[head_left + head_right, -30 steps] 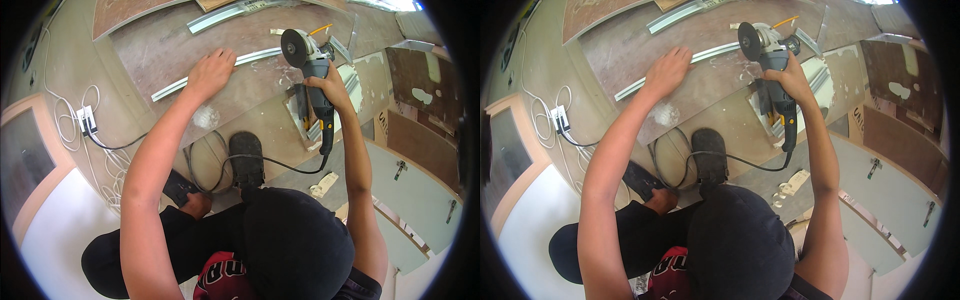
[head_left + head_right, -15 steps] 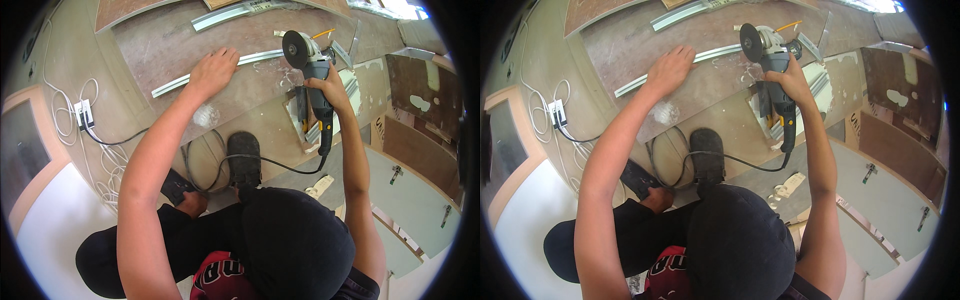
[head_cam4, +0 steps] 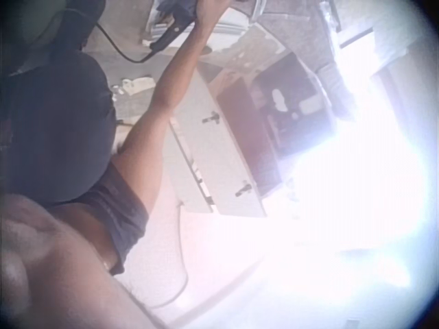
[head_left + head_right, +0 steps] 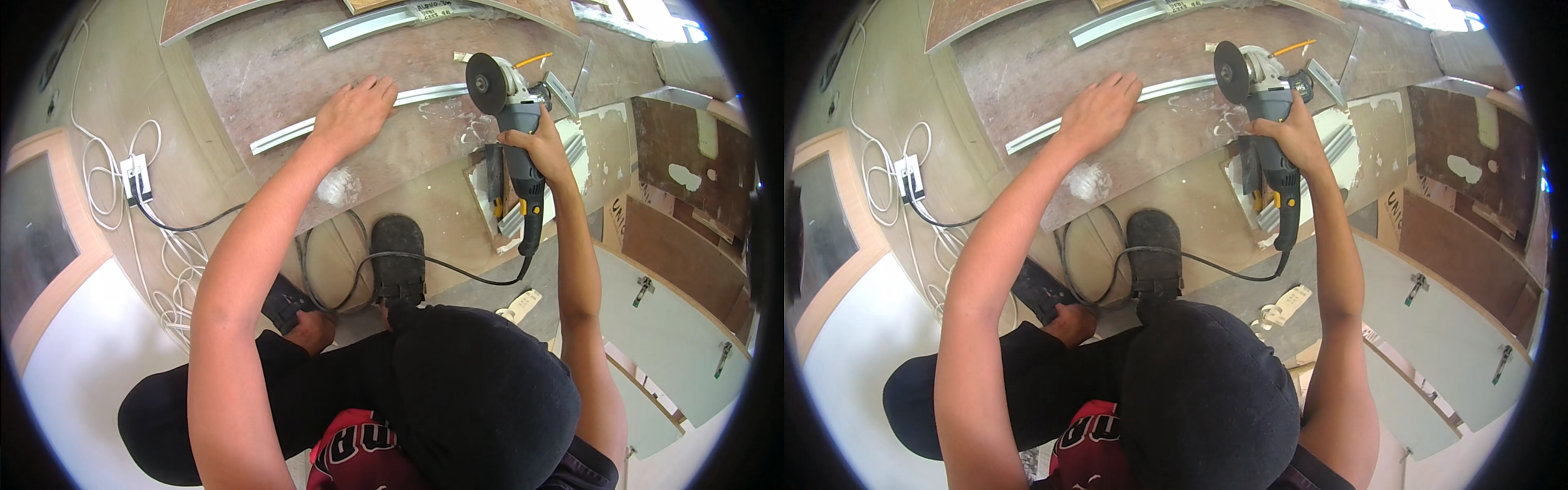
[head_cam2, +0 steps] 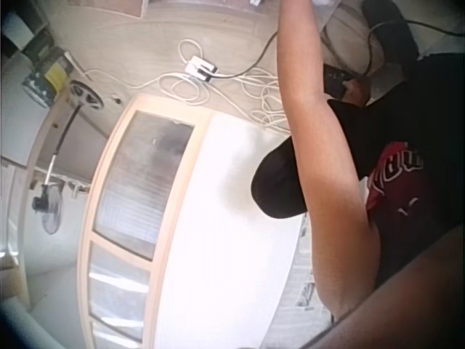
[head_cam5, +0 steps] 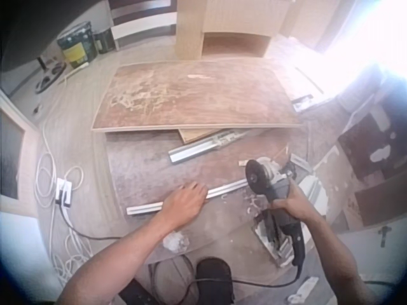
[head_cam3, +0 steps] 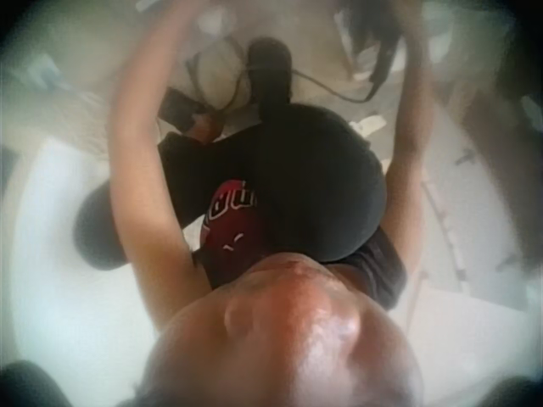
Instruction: The person is assembling a piece of furniture. They fit a metal trim onto a wooden panel, then use an angle grinder to cut a piece of metal trim to size. Finally, they fit the cut trim onto the panel.
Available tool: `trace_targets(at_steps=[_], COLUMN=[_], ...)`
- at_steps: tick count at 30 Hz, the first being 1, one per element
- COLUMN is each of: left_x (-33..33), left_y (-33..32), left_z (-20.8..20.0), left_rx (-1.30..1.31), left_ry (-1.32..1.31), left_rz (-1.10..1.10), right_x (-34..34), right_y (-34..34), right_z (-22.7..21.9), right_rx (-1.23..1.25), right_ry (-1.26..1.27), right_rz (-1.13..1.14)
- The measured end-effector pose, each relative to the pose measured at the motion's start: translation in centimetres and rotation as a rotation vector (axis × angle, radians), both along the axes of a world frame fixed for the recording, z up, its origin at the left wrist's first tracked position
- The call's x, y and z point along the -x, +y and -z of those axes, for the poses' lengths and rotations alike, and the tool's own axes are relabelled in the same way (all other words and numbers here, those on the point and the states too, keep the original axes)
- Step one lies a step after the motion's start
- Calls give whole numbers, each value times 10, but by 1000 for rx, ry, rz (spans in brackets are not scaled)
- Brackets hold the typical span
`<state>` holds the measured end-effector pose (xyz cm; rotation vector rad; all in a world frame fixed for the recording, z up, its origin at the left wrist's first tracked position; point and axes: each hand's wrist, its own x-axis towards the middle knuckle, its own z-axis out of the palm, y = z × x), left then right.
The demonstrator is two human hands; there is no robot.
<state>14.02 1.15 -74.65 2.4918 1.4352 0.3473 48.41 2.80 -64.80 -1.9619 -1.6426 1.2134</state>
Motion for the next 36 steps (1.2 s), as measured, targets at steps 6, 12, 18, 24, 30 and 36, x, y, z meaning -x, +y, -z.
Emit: trace_targets(at_steps=[6, 12, 18, 24, 30, 36], left_x=[3, 2, -4, -2, -2, -1], left_y=[0, 0, -2, -5, -6, -6], left_z=[-1, 7, 9, 10, 9, 9], left_rx=[2, -56, -90, -118, -112, -106], left_ry=[8, -25, -74, -100, -100, -95], left_rz=[-11, -2, -26, -51, -61, -66], right_x=[4, 1, -4, 1, -1, 1], right_y=[4, 5, 4, 4, 0, -4], right_z=[0, 6, 10, 11, 11, 7], right_rx=[-2, -20, -44, -43, -60, -45], right_ry=[10, 9, 4, 13, 18, 34], right_rz=[-14, -20, -20, -17, -31, -22])
